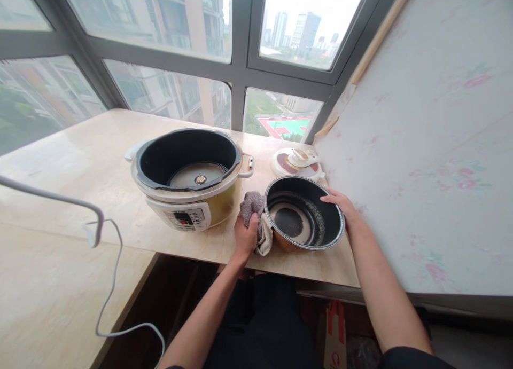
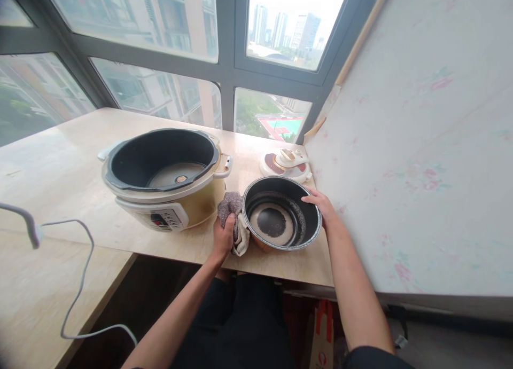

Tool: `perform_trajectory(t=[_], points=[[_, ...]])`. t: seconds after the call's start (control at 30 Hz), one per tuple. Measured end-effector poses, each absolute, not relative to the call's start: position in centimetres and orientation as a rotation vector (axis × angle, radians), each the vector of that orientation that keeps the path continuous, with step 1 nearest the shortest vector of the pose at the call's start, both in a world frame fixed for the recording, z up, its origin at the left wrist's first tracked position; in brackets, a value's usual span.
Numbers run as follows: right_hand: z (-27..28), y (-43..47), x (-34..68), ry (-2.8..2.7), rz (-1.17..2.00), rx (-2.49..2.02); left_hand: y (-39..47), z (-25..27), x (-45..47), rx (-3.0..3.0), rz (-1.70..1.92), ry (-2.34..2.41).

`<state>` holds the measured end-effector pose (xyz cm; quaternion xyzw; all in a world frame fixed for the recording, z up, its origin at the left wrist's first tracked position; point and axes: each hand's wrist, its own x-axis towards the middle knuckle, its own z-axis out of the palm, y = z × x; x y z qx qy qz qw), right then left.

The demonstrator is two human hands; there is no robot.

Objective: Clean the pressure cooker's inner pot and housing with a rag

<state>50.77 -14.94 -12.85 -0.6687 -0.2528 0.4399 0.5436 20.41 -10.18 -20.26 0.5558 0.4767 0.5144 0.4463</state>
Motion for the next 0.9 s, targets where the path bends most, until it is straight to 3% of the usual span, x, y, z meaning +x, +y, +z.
perform_trajectory(t=[0.2, 0.57, 0.9], points=[[-13.3, -16.8, 49.5, -0.547, 0.497, -1.636, -10.9, -21.3, 20.1, 1.417, 1.334, 1.187], [-15.7, -26.0, 38.3, -0.732, 0.195, -1.780, -11.8, -20.6, 20.3, 1.578, 1.300, 1.162], [-15.3, -26.0, 40.7, -0.751, -0.199, -1.847, -14.3, -19.4, 23.1, 1.588, 1.187, 1.050]])
